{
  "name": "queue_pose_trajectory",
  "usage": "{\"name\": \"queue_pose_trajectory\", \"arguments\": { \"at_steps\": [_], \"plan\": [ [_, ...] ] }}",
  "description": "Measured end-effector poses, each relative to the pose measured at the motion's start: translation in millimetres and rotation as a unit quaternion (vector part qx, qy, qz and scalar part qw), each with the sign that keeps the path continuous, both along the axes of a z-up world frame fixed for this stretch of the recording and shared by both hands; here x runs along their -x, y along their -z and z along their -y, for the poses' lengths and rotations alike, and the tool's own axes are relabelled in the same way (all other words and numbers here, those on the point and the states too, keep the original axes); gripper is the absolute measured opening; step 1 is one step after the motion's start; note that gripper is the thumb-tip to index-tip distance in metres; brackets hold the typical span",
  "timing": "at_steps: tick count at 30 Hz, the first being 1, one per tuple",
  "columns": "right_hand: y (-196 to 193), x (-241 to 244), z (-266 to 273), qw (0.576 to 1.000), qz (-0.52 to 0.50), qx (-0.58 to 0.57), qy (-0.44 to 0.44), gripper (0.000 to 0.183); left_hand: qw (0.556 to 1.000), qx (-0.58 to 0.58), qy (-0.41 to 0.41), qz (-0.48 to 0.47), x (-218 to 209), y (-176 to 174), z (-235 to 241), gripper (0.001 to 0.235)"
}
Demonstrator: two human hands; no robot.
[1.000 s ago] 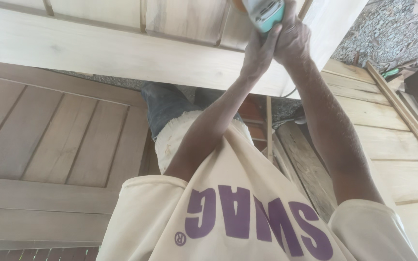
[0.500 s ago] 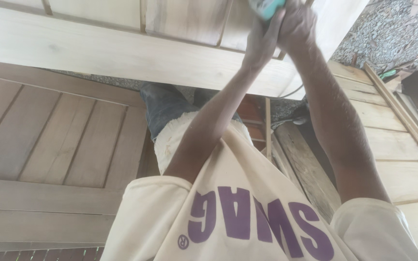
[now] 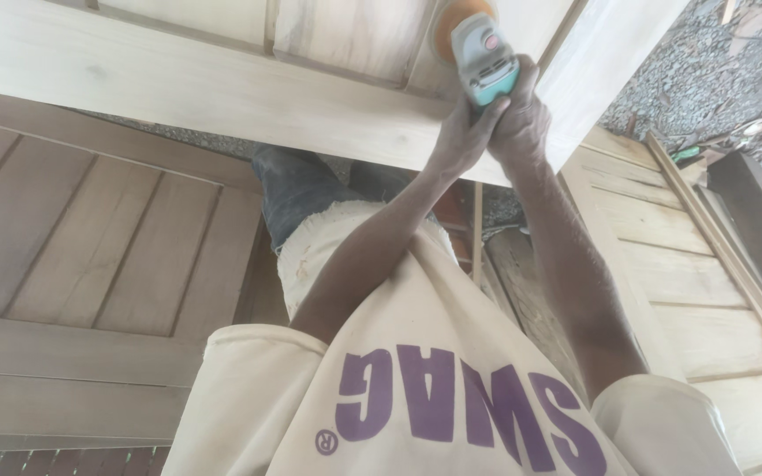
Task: The person uses an electric orbital sander to smooth the surface of a large, light-colored wooden panel. The person moves the sander systematically across the wood, covering different sections of the panel.
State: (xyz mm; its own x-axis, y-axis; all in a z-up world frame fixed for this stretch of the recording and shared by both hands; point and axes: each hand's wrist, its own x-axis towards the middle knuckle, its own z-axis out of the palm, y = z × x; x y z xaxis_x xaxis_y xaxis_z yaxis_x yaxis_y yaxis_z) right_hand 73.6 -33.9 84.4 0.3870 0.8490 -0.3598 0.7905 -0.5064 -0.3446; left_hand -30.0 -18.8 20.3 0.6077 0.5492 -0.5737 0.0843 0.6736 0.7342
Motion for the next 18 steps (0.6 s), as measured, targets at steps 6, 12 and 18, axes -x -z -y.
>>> {"name": "queue_pose_trajectory", "arguments": {
  "at_steps": [6,12,18],
  "plan": [
    [-13,22,6,0.999,0.002,-0.001,0.048,0.067,1.0,-0.017,0.01,0.017,14,-7,-3,0.082],
    [7,30,3,0.991,-0.037,0.013,0.13,0.065,0.99,-0.004,0.127,-0.065,19,-8,-16,0.085],
    [11,22,-6,0.996,-0.006,-0.037,0.079,0.067,0.996,-0.04,0.071,-0.025,19,1,-30,0.088]
  ]
}}
